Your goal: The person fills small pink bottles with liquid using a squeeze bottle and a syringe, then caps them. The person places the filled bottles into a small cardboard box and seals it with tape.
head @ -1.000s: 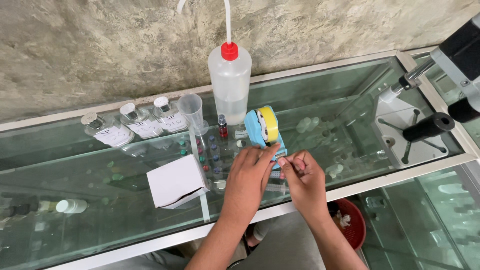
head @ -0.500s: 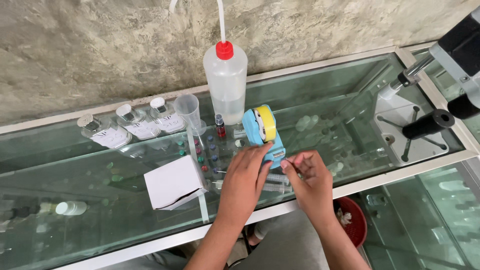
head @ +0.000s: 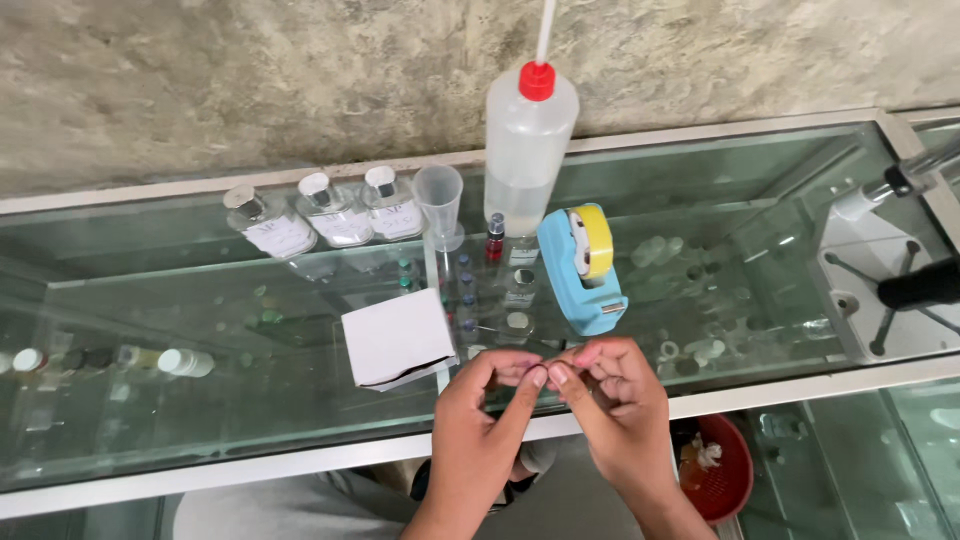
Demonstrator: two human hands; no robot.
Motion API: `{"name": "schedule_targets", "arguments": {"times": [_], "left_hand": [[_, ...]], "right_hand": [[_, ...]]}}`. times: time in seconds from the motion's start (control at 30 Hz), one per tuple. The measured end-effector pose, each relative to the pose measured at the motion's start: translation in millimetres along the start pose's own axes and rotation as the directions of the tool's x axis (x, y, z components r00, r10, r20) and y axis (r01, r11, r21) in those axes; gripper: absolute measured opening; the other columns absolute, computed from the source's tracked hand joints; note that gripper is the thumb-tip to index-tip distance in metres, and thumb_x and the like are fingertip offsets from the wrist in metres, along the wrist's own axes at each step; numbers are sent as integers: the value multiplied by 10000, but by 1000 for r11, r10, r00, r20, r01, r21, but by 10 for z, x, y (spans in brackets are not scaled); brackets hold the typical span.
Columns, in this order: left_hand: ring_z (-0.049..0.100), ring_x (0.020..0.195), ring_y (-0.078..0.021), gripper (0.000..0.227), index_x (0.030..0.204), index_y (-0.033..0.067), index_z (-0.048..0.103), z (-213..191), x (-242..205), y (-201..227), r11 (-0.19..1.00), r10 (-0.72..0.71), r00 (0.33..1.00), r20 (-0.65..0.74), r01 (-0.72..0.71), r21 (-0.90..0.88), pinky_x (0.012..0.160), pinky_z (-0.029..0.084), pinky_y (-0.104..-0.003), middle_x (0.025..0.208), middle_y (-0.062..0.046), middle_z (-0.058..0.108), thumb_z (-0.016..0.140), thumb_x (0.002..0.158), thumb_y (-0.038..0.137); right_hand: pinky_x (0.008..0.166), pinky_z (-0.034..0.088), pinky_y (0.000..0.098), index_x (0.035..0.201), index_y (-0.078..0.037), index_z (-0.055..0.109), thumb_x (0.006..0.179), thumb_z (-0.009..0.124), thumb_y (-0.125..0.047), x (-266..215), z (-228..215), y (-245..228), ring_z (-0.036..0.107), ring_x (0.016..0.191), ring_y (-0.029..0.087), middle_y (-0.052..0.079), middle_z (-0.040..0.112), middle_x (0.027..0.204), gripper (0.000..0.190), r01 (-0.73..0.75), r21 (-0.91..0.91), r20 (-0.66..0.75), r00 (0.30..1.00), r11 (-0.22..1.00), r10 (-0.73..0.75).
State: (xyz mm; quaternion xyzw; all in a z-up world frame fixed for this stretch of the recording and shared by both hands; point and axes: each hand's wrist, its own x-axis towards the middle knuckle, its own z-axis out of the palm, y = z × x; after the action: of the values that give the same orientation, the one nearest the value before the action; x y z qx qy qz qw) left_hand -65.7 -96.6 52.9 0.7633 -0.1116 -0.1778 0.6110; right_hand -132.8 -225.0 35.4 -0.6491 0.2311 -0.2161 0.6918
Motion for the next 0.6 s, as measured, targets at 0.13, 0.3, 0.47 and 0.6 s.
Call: {"name": "schedule_targets", "arguments": {"times": [0.13,0.3,0.47,0.6], "left_hand": [[756,838,-92,118,919,127,754,-155,-111,-106,991,122,986,-115,-127,-34,783,588,-240,879,20,794,703,922,234],[711,852,-111,80,899,126,752,-310,-282,-234,989,149,967,-208,-150,14,792,553,-255,853,20,751,700,920,182],[706,826,-100,81,900,123,751,-437,-345,-362,986,163,938,-305,-162,28,786,545,-245,846,27,753,697,919,180],[723,841,-104,91,916,100,754,-490,-344,-403,986,135,944,-300,-158,-54,789,574,-246,876,-1,771,705,922,176]], "right_hand": [[706,659,287,1049,-38,655,860,782,-74,-37,134,76,778,831,161,111,807,850,231,61,-84,53,997,995,-56],[783,637,259,1174,-42,733,881,762,-117,-65,277,36,762,824,111,53,814,832,304,116,-228,236,970,967,-61],[802,637,253,1093,-71,784,873,758,-166,-28,323,-32,780,866,104,25,830,908,242,179,-333,347,936,926,-56],[756,610,261,1044,-51,810,898,738,-162,-6,360,18,771,909,133,54,828,979,196,124,-235,451,892,964,-5]]}}
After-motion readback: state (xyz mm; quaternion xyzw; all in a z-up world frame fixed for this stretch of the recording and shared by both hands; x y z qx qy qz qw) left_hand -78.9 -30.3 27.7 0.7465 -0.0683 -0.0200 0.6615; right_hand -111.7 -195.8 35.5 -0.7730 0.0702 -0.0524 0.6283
